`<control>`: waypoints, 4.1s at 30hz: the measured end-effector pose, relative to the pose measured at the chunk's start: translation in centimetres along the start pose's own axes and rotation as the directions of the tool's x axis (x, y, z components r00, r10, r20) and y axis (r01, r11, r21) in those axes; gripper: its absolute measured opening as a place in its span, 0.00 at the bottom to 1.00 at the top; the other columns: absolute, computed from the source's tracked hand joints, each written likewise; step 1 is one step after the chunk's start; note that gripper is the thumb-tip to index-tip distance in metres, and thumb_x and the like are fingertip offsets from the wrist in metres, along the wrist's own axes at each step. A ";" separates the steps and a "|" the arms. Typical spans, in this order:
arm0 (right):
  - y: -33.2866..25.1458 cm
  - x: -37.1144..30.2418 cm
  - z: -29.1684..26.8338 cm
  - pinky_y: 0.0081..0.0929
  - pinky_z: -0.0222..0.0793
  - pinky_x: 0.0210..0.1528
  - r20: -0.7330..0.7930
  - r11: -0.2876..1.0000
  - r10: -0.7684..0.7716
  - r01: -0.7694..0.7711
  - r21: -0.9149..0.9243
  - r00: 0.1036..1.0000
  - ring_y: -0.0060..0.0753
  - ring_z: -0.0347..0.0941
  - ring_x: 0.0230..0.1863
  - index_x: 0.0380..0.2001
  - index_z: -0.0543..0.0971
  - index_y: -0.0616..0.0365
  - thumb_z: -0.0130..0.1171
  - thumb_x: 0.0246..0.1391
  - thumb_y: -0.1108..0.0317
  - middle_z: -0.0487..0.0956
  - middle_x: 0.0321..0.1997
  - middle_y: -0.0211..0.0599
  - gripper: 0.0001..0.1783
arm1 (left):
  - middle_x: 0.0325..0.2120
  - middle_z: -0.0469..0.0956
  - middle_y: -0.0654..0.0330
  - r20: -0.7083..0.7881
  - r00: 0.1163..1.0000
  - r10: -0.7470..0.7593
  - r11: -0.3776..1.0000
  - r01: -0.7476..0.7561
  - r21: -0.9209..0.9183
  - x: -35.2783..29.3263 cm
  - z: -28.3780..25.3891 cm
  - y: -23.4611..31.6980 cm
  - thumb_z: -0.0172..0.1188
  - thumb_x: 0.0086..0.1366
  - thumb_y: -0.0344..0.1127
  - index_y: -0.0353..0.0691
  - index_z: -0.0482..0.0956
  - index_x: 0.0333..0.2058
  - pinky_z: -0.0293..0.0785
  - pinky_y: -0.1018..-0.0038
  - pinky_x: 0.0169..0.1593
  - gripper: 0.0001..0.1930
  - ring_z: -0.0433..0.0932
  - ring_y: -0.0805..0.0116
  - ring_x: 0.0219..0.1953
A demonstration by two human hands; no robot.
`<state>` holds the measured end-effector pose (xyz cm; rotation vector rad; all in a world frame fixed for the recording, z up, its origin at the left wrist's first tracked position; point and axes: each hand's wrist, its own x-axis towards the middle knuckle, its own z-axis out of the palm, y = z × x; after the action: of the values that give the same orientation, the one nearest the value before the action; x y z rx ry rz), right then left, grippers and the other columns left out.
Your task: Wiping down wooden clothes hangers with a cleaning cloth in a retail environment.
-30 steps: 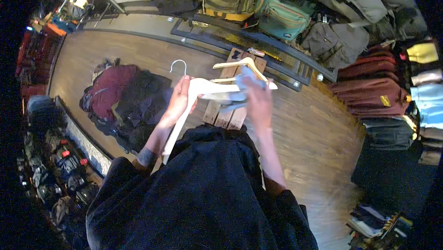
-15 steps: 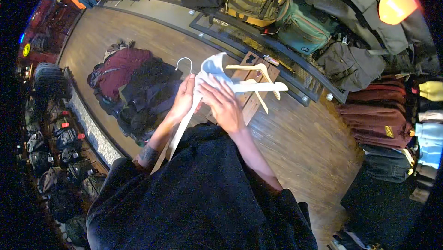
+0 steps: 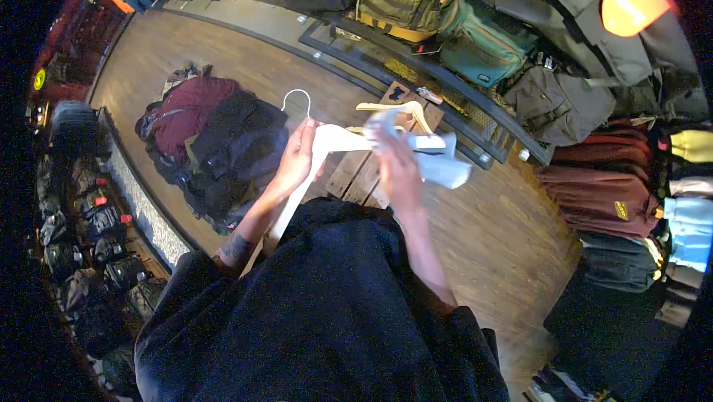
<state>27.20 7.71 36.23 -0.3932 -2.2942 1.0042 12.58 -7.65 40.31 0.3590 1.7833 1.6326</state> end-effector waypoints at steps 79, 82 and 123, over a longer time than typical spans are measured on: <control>-1.1 4.9 -1.1 0.54 0.43 0.76 -0.028 0.980 0.000 -0.006 -0.198 1.000 0.44 0.67 0.68 0.58 0.78 0.47 0.55 0.61 0.72 0.69 0.70 0.26 0.22 | 0.19 0.75 0.63 -0.008 0.997 0.083 0.979 -0.083 -0.185 1.5 -3.1 1.5 0.39 0.78 0.53 0.39 0.71 0.43 0.61 0.80 0.12 0.22 0.68 0.78 0.11; 1.7 5.0 -2.4 0.54 0.42 0.76 -0.204 0.975 0.030 -0.073 -0.208 0.978 0.46 0.65 0.69 0.58 0.79 0.47 0.52 0.61 0.75 0.66 0.72 0.31 0.22 | 0.20 0.75 0.63 -0.020 0.996 0.088 0.984 -0.090 -0.150 1.3 -3.2 2.6 0.40 0.78 0.53 0.39 0.71 0.44 0.62 0.80 0.12 0.21 0.68 0.78 0.12; -6.0 7.1 5.1 0.51 0.55 0.73 0.447 0.847 -0.512 0.519 0.118 0.734 0.32 0.76 0.59 0.58 0.78 0.44 0.61 0.57 0.63 0.75 0.64 0.22 0.24 | 0.31 0.81 0.54 0.168 0.980 -0.107 0.439 0.198 -0.876 3.4 -4.4 -1.1 0.38 0.75 0.42 0.36 0.73 0.52 0.81 0.67 0.34 0.20 0.80 0.64 0.28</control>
<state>18.30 4.18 40.81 0.5353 -2.6017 0.8449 7.58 -9.14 38.18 -0.2368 0.6210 2.1104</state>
